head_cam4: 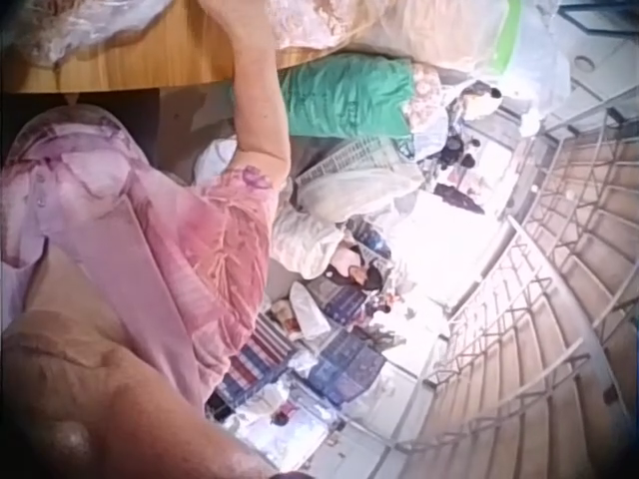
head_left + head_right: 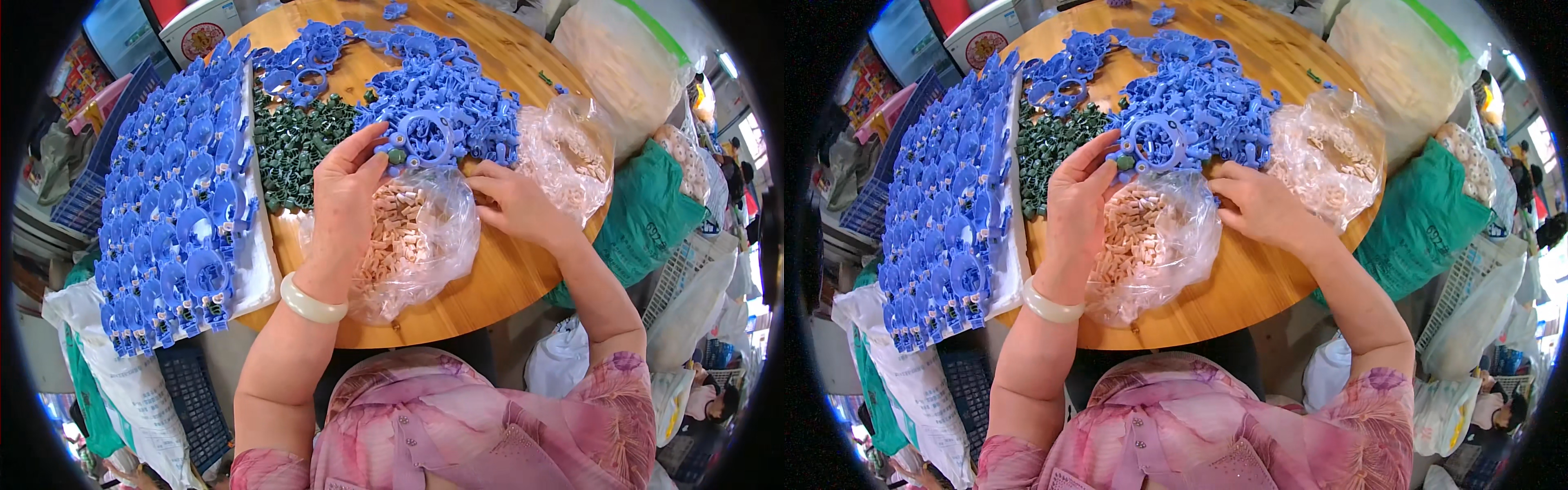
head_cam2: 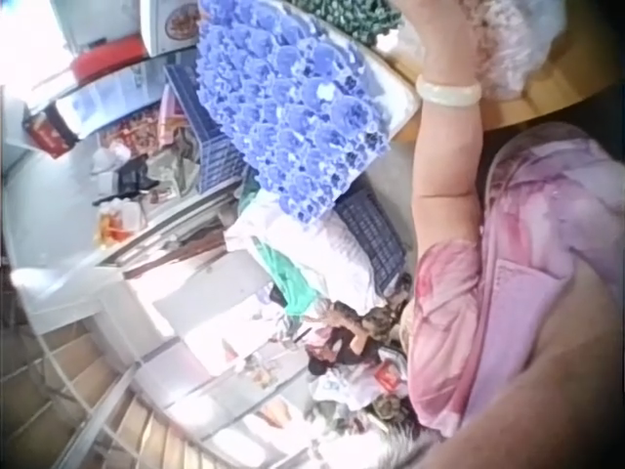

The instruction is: Assembling small blue plastic components with green and pink inserts at a factory workbench.

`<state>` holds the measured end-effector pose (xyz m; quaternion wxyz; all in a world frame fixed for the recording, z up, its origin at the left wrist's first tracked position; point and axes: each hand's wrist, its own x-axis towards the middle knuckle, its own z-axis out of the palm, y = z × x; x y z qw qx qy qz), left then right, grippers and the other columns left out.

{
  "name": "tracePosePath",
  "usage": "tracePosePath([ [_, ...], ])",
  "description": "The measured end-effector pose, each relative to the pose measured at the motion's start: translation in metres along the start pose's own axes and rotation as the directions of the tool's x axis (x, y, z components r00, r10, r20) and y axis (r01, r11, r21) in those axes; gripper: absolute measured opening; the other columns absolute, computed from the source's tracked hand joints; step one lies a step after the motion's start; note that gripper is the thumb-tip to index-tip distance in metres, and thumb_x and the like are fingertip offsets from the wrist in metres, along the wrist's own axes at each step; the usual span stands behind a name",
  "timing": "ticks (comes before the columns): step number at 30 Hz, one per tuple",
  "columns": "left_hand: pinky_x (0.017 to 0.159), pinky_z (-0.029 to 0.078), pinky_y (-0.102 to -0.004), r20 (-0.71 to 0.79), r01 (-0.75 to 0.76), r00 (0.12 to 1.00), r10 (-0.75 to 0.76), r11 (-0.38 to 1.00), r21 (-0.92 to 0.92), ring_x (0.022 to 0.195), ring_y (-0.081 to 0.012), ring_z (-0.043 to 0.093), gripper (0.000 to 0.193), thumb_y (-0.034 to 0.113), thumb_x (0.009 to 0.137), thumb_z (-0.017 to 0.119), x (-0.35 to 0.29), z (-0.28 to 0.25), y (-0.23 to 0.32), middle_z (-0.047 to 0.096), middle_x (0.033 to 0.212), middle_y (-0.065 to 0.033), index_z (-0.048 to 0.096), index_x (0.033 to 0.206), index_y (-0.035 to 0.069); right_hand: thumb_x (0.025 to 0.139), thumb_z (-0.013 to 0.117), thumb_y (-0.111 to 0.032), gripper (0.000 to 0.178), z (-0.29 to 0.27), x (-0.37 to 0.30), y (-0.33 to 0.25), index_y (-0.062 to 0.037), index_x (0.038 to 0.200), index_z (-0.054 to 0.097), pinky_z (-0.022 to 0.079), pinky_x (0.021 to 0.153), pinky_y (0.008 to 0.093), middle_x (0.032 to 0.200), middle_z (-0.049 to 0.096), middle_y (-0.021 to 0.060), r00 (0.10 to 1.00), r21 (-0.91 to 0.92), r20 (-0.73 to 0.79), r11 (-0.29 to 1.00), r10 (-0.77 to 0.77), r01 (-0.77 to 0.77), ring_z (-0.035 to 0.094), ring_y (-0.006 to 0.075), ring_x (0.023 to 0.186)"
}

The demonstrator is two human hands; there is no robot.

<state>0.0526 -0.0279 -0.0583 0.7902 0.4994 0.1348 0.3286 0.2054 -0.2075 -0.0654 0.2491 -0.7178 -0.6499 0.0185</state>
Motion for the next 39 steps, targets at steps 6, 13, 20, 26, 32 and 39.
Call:
tracePosePath([
  [6,0.075,0.051,-0.0247,0.006,0.016,1.0,-0.016,1.0,-0.018,0.085,-0.0122,0.059,0.032,-0.007,0.084,0.05,0.0,0.0,0.001,0.061,0.102,-0.0092,0.056,0.115,-0.003,0.076,0.061,-0.002,0.016,-0.002,-0.013,0.007,-0.0034,0.092,0.06,0.047,0.07,0.0355,0.089,0.056,0.0107,0.993,-0.047,-0.041,0.992,0.113,-0.115,0.057,0.0292,0.083],
  [13,0.074,0.052,-0.0248,0.024,0.013,1.0,-0.013,1.0,-0.011,0.085,-0.0126,0.06,0.032,-0.007,0.084,0.05,-0.002,0.003,0.001,0.061,0.1,-0.0089,0.056,0.115,-0.003,0.076,0.063,-0.003,0.014,-0.015,-0.037,0.008,-0.0029,0.089,0.059,0.047,0.07,0.0327,0.087,0.055,0.0105,0.977,-0.102,-0.053,0.973,0.205,-0.209,0.057,0.0283,0.08],
  [20,0.076,0.052,-0.0255,0.026,0.013,1.0,-0.012,1.0,-0.008,0.085,-0.013,0.06,0.032,-0.006,0.084,0.05,-0.001,0.001,-0.001,0.06,0.101,-0.0096,0.055,0.115,-0.004,0.077,0.063,-0.005,0.013,-0.013,-0.032,-0.002,-0.0025,0.089,0.059,0.047,0.07,0.0326,0.09,0.057,0.0094,0.983,-0.108,-0.066,0.978,0.173,-0.18,0.058,0.0252,0.079],
  [26,0.078,0.053,-0.0281,0.047,0.003,0.999,-0.004,1.0,0.004,0.088,-0.0151,0.06,0.031,-0.005,0.085,0.049,-0.002,-0.001,-0.002,0.059,0.104,-0.0112,0.054,0.116,-0.004,0.081,0.061,-0.009,0.015,-0.008,-0.035,0.006,-0.0028,0.094,0.061,0.048,0.071,0.0316,0.088,0.062,0.0092,0.982,-0.044,-0.13,0.988,0.14,-0.146,0.06,0.0236,0.082],
  [32,0.077,0.053,-0.0257,0.051,0.018,0.999,-0.017,1.0,-0.011,0.085,-0.0132,0.06,0.031,-0.005,0.084,0.05,-0.003,0.001,0.0,0.06,0.101,-0.01,0.054,0.116,-0.005,0.083,0.059,-0.009,0.014,-0.02,-0.03,0.0,-0.0034,0.095,0.063,0.047,0.071,0.0292,0.083,0.063,0.0067,0.801,0.495,0.246,0.639,0.546,-0.588,0.06,0.0205,0.081],
  [39,0.077,0.053,-0.0252,0.051,0.032,0.998,-0.032,0.999,-0.005,0.085,-0.0126,0.06,0.032,-0.005,0.084,0.05,-0.003,0.003,0.001,0.06,0.1,-0.0088,0.054,0.116,-0.005,0.085,0.056,-0.003,0.015,-0.012,-0.038,0.011,-0.0042,0.098,0.062,0.044,0.064,0.0243,0.086,0.057,0.0048,0.971,0.165,-0.03,0.96,0.235,-0.227,0.056,0.0135,0.077],
])
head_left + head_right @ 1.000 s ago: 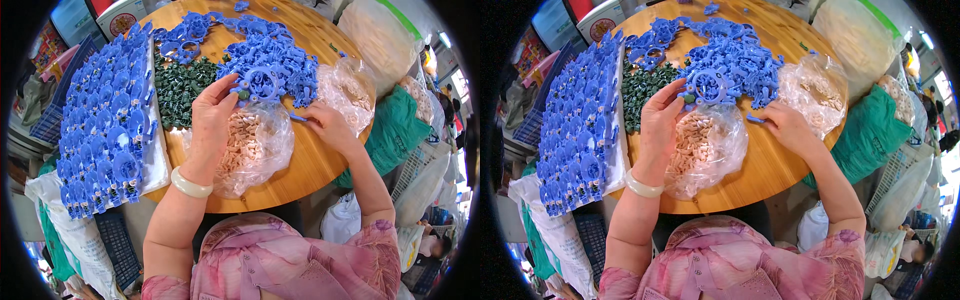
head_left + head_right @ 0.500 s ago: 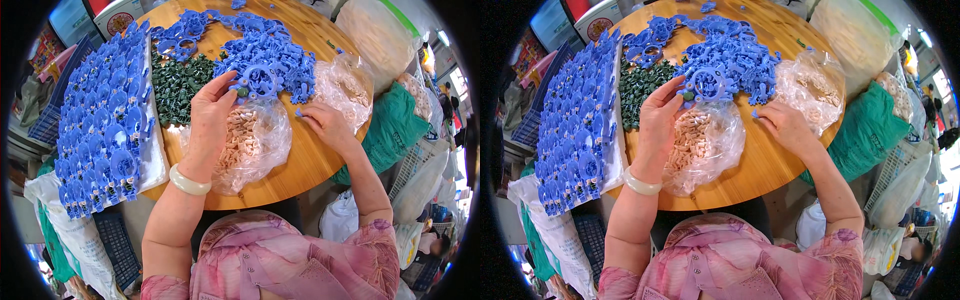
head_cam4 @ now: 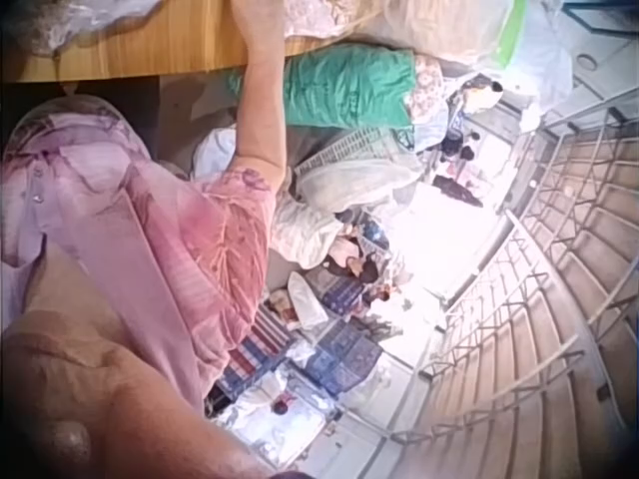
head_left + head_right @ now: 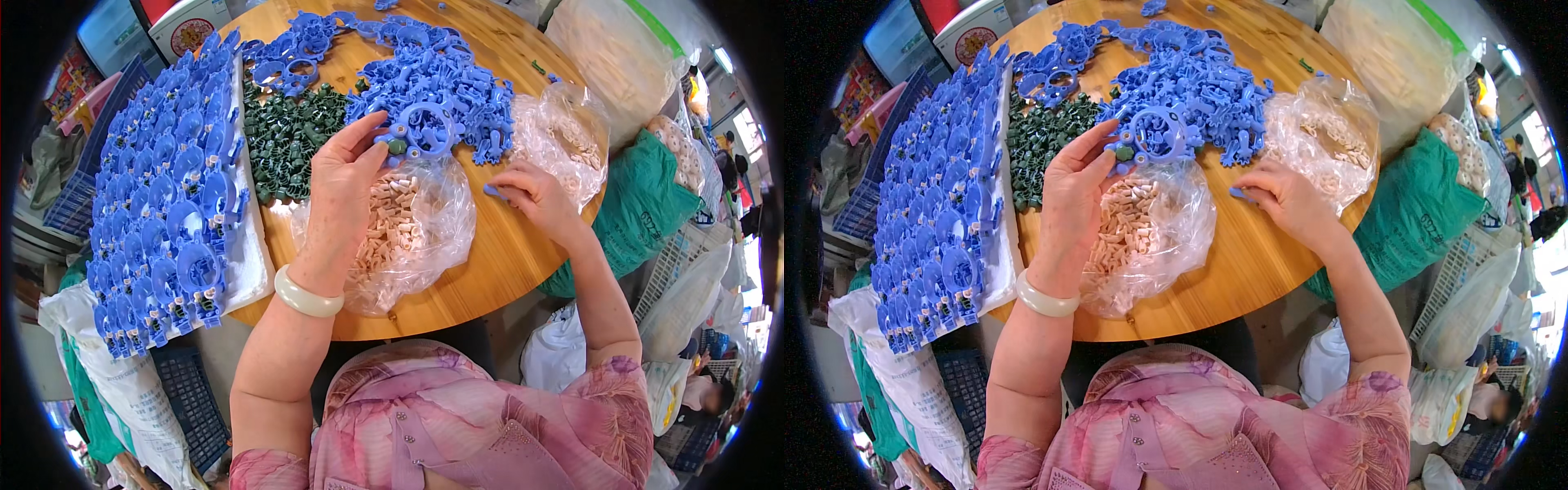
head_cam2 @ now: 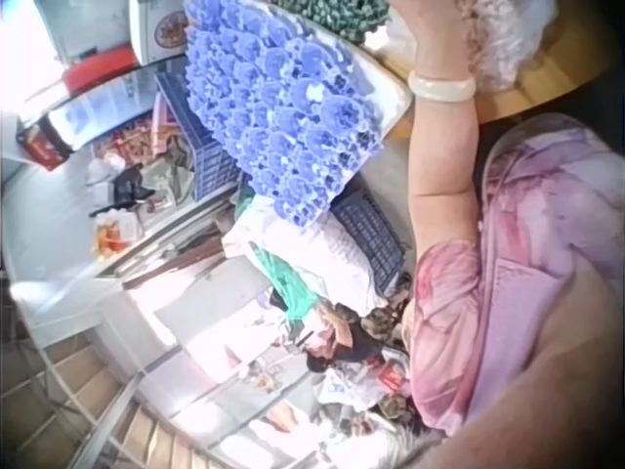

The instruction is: Assembling small blue plastic components with green and pink inserts at a factory workbench.

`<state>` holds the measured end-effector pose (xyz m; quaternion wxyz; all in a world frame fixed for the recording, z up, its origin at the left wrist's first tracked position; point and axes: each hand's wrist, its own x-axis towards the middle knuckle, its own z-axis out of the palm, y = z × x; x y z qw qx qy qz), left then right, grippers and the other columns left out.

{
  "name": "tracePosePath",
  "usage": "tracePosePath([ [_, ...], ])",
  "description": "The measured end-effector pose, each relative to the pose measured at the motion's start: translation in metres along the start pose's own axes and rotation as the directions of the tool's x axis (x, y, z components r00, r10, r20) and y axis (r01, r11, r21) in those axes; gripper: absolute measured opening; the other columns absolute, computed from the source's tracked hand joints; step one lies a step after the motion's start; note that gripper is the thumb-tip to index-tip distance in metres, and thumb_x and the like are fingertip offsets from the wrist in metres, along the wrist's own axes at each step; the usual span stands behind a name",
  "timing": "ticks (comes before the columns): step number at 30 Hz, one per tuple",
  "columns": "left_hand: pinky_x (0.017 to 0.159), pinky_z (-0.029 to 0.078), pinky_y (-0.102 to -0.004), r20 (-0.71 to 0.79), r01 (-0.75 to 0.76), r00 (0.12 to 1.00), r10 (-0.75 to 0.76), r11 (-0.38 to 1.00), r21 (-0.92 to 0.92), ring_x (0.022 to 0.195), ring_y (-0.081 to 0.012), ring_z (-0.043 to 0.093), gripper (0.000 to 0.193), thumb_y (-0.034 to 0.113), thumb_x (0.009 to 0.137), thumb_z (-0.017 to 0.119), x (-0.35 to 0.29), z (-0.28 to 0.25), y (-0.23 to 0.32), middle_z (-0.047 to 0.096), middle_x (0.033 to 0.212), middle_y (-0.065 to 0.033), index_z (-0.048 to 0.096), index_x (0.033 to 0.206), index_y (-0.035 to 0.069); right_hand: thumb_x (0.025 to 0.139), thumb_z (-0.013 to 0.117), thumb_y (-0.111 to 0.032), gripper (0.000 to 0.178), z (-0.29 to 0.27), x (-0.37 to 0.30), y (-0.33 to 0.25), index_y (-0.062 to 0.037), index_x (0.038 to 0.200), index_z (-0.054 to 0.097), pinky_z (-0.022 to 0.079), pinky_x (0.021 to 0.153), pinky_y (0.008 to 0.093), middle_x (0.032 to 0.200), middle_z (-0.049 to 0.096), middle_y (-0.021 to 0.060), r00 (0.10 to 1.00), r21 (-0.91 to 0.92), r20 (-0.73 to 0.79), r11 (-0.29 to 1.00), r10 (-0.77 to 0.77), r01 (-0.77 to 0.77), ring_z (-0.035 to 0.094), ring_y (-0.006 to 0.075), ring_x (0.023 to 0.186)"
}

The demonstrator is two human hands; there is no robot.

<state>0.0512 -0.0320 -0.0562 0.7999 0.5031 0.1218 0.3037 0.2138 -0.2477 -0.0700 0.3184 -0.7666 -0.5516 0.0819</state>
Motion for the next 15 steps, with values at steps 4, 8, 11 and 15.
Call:
tracePosePath([
  [4,0.076,0.053,-0.0251,0.001,0.01,1.0,-0.01,1.0,-0.02,0.085,-0.0123,0.06,0.032,-0.006,0.084,0.05,0.0,0.0,-0.002,0.06,0.1,-0.0085,0.054,0.116,-0.005,0.084,0.057,-0.004,0.015,0.009,-0.006,-0.004,-0.0053,0.098,0.062,0.044,0.066,0.0257,0.087,0.058,0.0069,0.984,-0.206,-0.117,0.973,-0.134,0.108,0.057,0.0179,0.078],
  [8,0.076,0.053,-0.0251,-0.003,0.009,1.0,-0.009,1.0,-0.028,0.085,-0.012,0.059,0.032,-0.006,0.084,0.05,0.0,0.0,-0.003,0.06,0.099,-0.0083,0.054,0.116,-0.005,0.082,0.059,-0.003,0.018,0.011,-0.006,-0.005,-0.0051,0.099,0.062,0.044,0.066,0.0257,0.088,0.059,0.0061,0.991,-0.154,-0.105,0.986,-0.082,0.066,0.056,0.0177,0.079],
  [11,0.074,0.052,-0.0244,0.009,0.022,1.0,-0.021,0.999,-0.028,0.083,-0.0112,0.059,0.032,-0.006,0.084,0.051,-0.002,0.001,-0.006,0.06,0.097,-0.0074,0.054,0.116,-0.004,0.081,0.06,-0.001,0.019,0.003,-0.002,-0.017,-0.0034,0.1,0.062,0.043,0.064,0.0233,0.086,0.059,0.0017,0.987,0.161,-0.134,0.985,0.084,-0.062,0.054,0.0111,0.075],
  [15,0.073,0.052,-0.0236,0.019,0.052,0.998,-0.051,0.999,-0.01,0.083,-0.0116,0.059,0.032,-0.005,0.085,0.051,-0.002,0.001,-0.006,0.061,0.098,-0.0074,0.054,0.116,-0.003,0.081,0.06,0.001,0.021,-0.004,0.021,-0.051,-0.0016,0.101,0.062,0.037,0.063,0.0179,0.084,0.054,-0.0029,0.981,0.478,-0.128,0.876,0.143,-0.065,0.046,0.0027,0.071],
])
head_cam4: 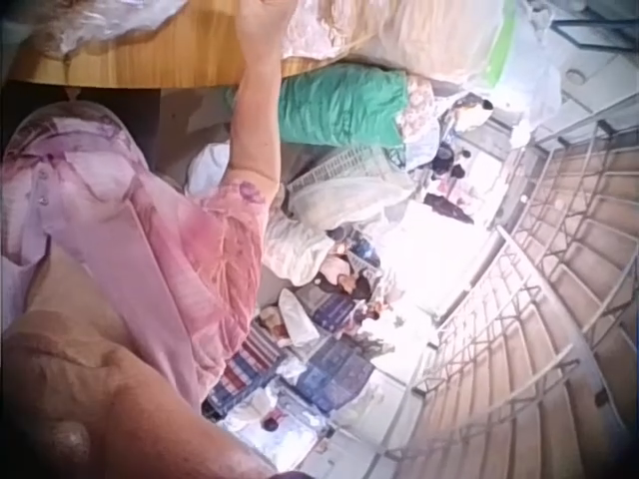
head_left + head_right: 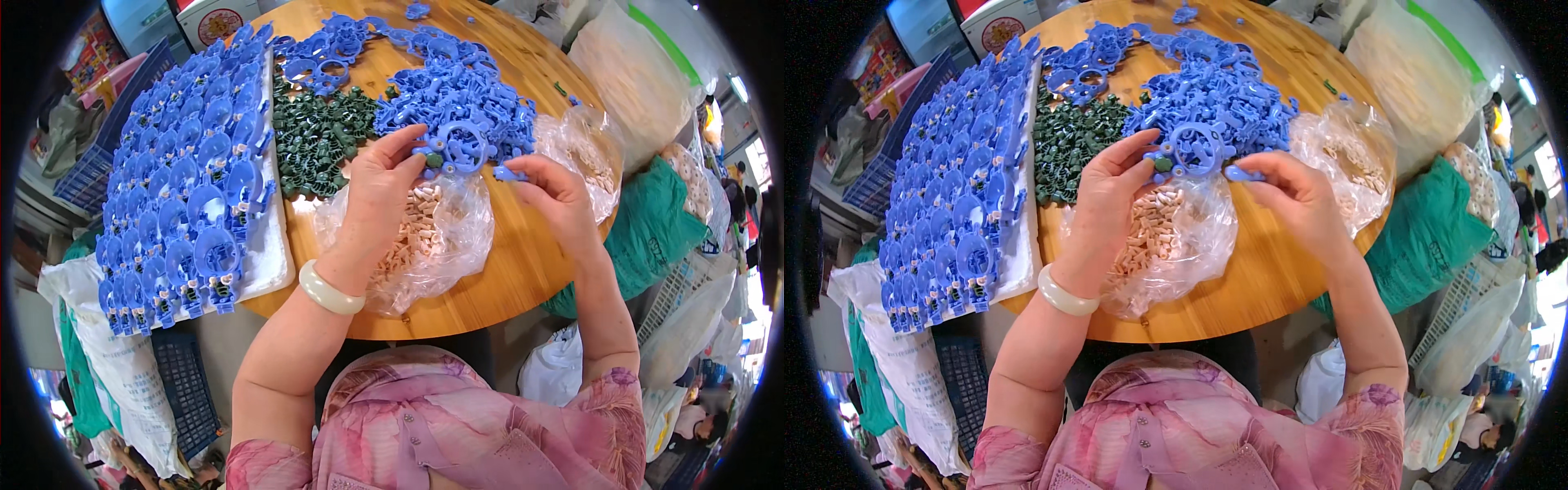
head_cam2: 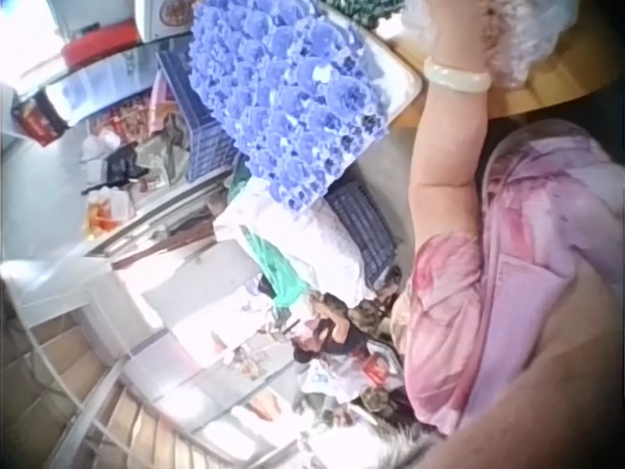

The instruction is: Assembling small blue plastic components with green and pink inserts at a factory workbench.

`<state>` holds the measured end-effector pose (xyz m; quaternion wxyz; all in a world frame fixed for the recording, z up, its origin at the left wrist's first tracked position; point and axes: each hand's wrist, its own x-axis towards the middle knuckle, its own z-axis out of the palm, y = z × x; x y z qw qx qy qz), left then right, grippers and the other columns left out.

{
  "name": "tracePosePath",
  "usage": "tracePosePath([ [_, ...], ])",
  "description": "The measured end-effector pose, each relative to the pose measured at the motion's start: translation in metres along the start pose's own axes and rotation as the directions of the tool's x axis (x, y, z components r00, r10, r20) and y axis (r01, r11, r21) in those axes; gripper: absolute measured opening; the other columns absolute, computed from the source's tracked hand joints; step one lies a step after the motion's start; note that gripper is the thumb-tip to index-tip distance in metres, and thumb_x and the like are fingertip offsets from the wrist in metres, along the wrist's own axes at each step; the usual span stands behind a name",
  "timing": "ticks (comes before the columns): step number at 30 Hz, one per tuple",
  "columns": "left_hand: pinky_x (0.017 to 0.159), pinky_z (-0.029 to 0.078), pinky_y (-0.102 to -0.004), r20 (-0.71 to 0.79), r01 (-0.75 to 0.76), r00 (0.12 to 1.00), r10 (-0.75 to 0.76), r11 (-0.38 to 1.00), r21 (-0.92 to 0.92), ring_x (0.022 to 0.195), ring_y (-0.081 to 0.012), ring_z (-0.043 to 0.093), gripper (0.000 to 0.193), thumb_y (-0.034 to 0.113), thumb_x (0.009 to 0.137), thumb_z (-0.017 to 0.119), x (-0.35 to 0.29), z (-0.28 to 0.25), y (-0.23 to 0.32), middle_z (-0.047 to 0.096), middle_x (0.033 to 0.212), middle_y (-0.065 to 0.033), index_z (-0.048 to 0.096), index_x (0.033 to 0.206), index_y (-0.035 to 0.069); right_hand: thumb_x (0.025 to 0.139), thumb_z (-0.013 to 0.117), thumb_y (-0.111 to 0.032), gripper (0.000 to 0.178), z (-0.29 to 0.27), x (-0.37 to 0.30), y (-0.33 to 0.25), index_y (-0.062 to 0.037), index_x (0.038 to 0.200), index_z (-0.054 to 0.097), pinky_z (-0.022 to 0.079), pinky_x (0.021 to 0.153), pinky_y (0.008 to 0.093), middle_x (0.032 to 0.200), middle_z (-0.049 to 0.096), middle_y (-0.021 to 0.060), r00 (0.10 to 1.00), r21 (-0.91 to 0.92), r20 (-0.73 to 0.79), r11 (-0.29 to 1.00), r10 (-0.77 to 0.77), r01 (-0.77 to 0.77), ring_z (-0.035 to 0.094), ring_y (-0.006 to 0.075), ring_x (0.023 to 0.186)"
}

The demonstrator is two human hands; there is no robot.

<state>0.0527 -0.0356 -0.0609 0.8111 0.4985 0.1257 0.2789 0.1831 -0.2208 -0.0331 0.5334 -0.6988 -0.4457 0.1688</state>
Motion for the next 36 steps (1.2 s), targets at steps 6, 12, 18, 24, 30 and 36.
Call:
tracePosePath([
  [6,0.072,0.053,-0.0237,-0.01,0.009,1.0,-0.01,0.999,-0.033,0.083,-0.0116,0.06,0.032,-0.006,0.084,0.051,-0.001,0.0,0.0,0.061,0.099,-0.0076,0.054,0.116,-0.002,0.08,0.061,0.0,0.017,0.034,0.033,-0.031,-0.002,0.096,0.064,0.04,0.061,0.0213,0.082,0.054,0.0027,0.96,-0.157,0.035,0.948,-0.277,0.279,0.051,0.0103,0.071],
  [12,0.075,0.052,-0.0238,-0.003,-0.017,1.0,0.017,1.0,0.023,0.088,-0.0111,0.059,0.032,-0.004,0.084,0.053,0.0,-0.005,-0.001,0.06,0.102,-0.0066,0.057,0.115,0.0,0.076,0.064,-0.002,0.021,0.046,0.042,-0.031,-0.0031,0.097,0.063,0.046,0.064,0.0303,0.084,0.055,0.0079,0.907,-0.481,0.138,0.774,-0.398,0.412,0.056,0.0223,0.074],
  [18,0.068,0.05,-0.0222,-0.043,-0.021,0.999,0.022,1.0,0.014,0.079,-0.0108,0.058,0.031,-0.008,0.083,0.052,-0.002,0.002,0.001,0.061,0.094,-0.0072,0.055,0.114,-0.002,0.07,0.059,0.001,0.034,0.042,0.044,-0.033,0.0004,0.104,0.058,0.047,0.068,0.0335,0.084,0.055,0.0096,0.761,-0.721,0.379,0.348,-0.526,0.599,0.056,0.0255,0.08],
  [24,0.069,0.05,-0.0227,-0.05,-0.041,0.998,0.043,0.998,0.045,0.079,-0.0112,0.059,0.031,-0.008,0.082,0.054,-0.001,0.001,-0.002,0.062,0.093,-0.0081,0.055,0.113,-0.003,0.072,0.057,0.002,0.033,0.042,0.042,-0.034,-0.0001,0.106,0.056,0.047,0.068,0.0342,0.085,0.054,0.0112,0.789,-0.689,0.337,0.437,-0.513,0.578,0.057,0.0263,0.08],
  [30,0.072,0.051,-0.0225,-0.033,-0.042,0.998,0.045,0.995,0.093,0.082,-0.0102,0.06,0.031,-0.003,0.084,0.054,-0.002,0.0,-0.001,0.063,0.095,-0.0061,0.056,0.115,-0.002,0.079,0.058,-0.002,0.026,0.031,0.042,-0.044,-0.0034,0.105,0.056,0.046,0.067,0.0364,0.087,0.054,0.0121,0.915,-0.492,0.273,0.774,-0.296,0.397,0.056,0.0299,0.079],
  [36,0.073,0.051,-0.0227,-0.017,-0.043,0.999,0.045,0.993,0.106,0.082,-0.0106,0.06,0.03,-0.002,0.084,0.054,-0.002,0.0,-0.003,0.062,0.095,-0.0067,0.056,0.114,-0.003,0.078,0.062,-0.005,0.024,0.031,0.045,-0.038,-0.0032,0.101,0.058,0.046,0.068,0.0357,0.088,0.055,0.0116,0.883,-0.583,0.282,0.663,-0.376,0.469,0.055,0.0294,0.079],
])
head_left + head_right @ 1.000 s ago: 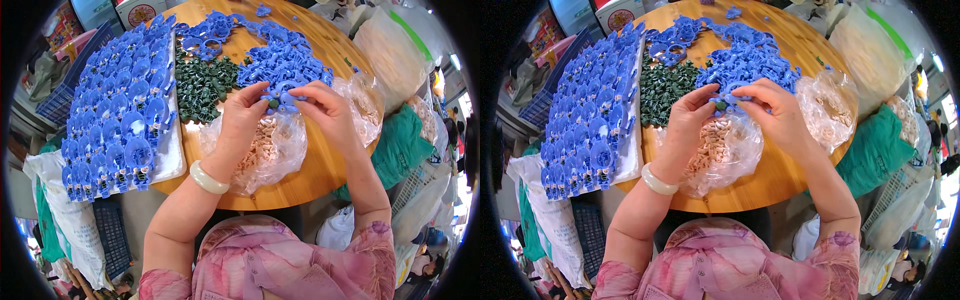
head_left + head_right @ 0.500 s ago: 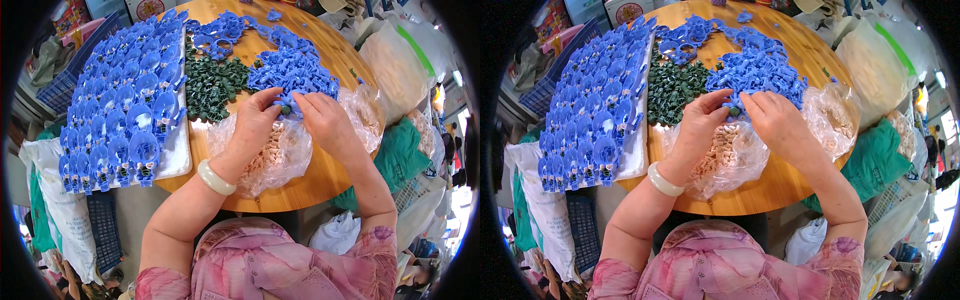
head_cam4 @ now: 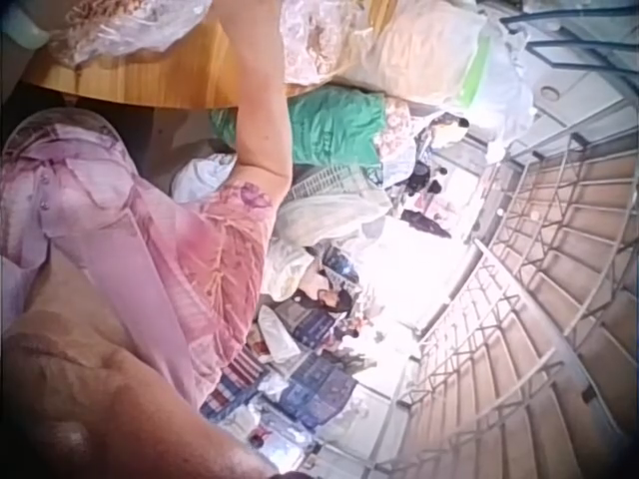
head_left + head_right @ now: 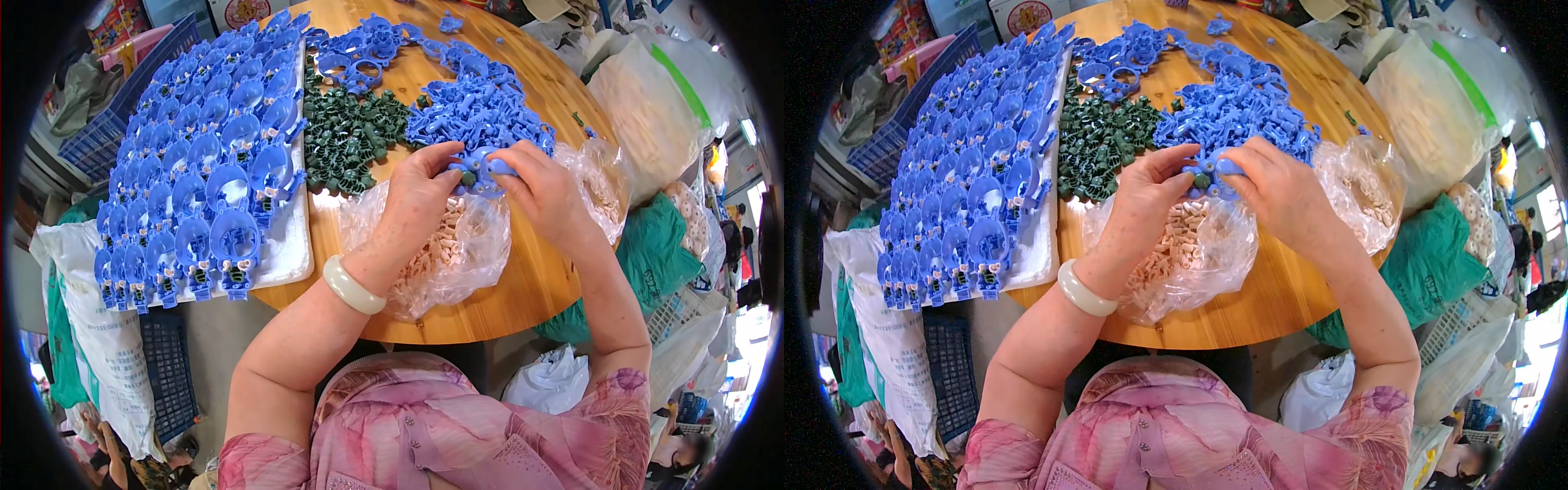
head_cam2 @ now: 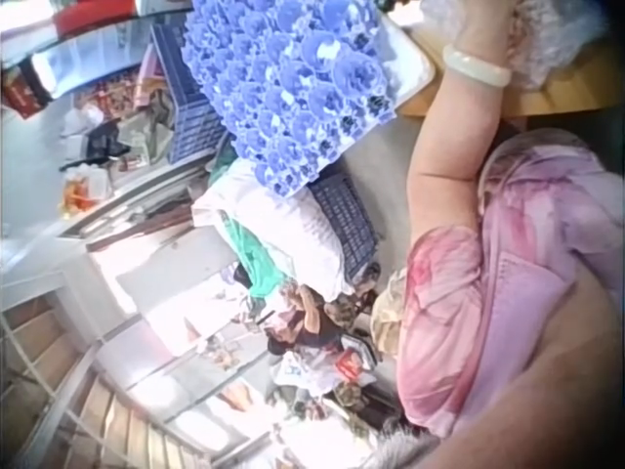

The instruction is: Assembling small blue plastic components with green and pink inserts at a factory workbench.

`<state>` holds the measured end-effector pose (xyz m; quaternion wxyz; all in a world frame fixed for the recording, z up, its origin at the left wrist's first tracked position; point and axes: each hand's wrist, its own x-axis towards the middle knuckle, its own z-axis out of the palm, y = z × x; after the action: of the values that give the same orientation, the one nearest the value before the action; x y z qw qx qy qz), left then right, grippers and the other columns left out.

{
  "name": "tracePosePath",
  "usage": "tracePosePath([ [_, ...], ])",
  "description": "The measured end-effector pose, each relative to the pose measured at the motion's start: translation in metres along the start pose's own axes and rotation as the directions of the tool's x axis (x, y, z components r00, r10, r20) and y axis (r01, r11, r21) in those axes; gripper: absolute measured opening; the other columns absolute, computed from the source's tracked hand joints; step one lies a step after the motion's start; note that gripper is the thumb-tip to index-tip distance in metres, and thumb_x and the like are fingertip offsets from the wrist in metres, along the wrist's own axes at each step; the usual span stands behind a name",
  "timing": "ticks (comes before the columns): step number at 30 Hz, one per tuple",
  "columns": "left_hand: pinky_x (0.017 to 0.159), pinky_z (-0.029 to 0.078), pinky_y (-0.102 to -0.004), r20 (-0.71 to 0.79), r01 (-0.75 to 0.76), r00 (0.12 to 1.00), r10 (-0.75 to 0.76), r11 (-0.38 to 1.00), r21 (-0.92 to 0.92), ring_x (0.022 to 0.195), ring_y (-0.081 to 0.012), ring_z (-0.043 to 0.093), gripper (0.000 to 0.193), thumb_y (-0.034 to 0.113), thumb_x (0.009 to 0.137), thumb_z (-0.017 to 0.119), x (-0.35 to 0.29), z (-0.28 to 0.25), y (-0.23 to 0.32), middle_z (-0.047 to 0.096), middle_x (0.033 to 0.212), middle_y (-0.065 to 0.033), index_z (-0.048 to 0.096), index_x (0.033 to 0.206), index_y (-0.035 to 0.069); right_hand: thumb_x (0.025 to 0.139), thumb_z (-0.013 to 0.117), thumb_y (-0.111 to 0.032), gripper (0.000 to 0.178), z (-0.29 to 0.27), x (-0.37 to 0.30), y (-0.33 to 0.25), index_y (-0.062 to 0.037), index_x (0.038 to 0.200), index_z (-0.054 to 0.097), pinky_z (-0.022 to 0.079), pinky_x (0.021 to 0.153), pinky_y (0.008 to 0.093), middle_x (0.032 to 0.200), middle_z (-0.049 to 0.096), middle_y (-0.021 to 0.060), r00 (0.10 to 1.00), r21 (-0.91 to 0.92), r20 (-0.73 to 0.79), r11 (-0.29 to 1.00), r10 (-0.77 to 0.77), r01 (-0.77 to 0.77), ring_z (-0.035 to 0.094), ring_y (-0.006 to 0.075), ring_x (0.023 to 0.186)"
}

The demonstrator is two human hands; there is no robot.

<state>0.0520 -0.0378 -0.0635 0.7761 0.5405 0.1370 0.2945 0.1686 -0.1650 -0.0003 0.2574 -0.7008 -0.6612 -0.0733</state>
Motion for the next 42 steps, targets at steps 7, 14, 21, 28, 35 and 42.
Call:
tracePosePath([
  [7,0.074,0.052,-0.0239,0.032,0.02,0.999,-0.02,1.0,-0.013,0.083,-0.0113,0.06,0.03,-0.002,0.085,0.053,0.0,-0.002,-0.002,0.062,0.096,-0.0076,0.055,0.115,-0.004,0.065,0.069,-0.005,0.035,0.003,0.01,0.009,-0.003,0.1,0.063,0.045,0.074,0.0352,0.091,0.058,0.0079,0.973,-0.182,-0.078,0.963,-0.216,0.199,0.053,0.0259,0.085],
  [14,0.074,0.052,-0.0243,0.089,0.065,0.994,-0.064,0.998,-0.012,0.084,-0.0115,0.061,0.032,-0.001,0.085,0.052,-0.003,-0.001,0.004,0.062,0.097,-0.0078,0.054,0.116,-0.005,0.064,0.07,-0.005,0.036,0.005,0.009,0.012,-0.0061,0.099,0.065,0.045,0.073,0.0342,0.089,0.057,0.0069,0.969,-0.226,-0.084,0.952,-0.231,0.207,0.053,0.0254,0.085],
  [21,0.076,0.052,-0.025,0.161,0.146,0.977,-0.14,0.989,-0.024,0.084,-0.0118,0.06,0.033,-0.001,0.084,0.051,-0.002,-0.005,0.005,0.062,0.098,-0.0077,0.053,0.117,-0.005,0.068,0.069,-0.007,0.033,0.004,0.011,0.028,-0.0082,0.1,0.064,0.043,0.072,0.0339,0.086,0.056,0.006,0.968,-0.039,-0.002,0.968,-0.25,0.249,0.051,0.0251,0.082],
  [28,0.077,0.052,-0.0259,0.154,0.164,0.974,-0.168,0.986,0.034,0.086,-0.0134,0.061,0.032,0.0,0.084,0.05,-0.002,-0.004,0.004,0.061,0.101,-0.0088,0.053,0.116,-0.006,0.071,0.067,-0.008,0.031,0.007,0.01,0.031,-0.0096,0.102,0.065,0.043,0.07,0.0326,0.084,0.055,0.0063,0.969,0.031,0.054,0.971,-0.24,0.238,0.051,0.0247,0.081],
  [35,0.074,0.053,-0.0253,0.125,0.181,0.975,-0.184,0.983,0.037,0.082,-0.0135,0.062,0.032,-0.003,0.084,0.051,-0.002,-0.003,0.005,0.063,0.096,-0.0091,0.054,0.115,-0.006,0.072,0.067,-0.009,0.029,0.004,0.013,0.031,-0.0091,0.1,0.065,0.044,0.07,0.0333,0.082,0.055,0.0064,0.962,0.041,0.121,0.969,-0.246,0.242,0.052,0.0247,0.081],
  [42,0.07,0.054,-0.025,0.11,0.158,0.98,-0.165,0.985,0.068,0.08,-0.0134,0.062,0.032,-0.006,0.083,0.052,-0.003,-0.001,0.0,0.063,0.092,-0.0087,0.054,0.115,-0.006,0.072,0.067,-0.009,0.028,0.011,0.002,0.025,-0.0061,0.1,0.064,0.045,0.069,0.0334,0.083,0.055,0.0082,0.986,-0.022,0.08,0.989,-0.147,0.149,0.053,0.0257,0.081],
])
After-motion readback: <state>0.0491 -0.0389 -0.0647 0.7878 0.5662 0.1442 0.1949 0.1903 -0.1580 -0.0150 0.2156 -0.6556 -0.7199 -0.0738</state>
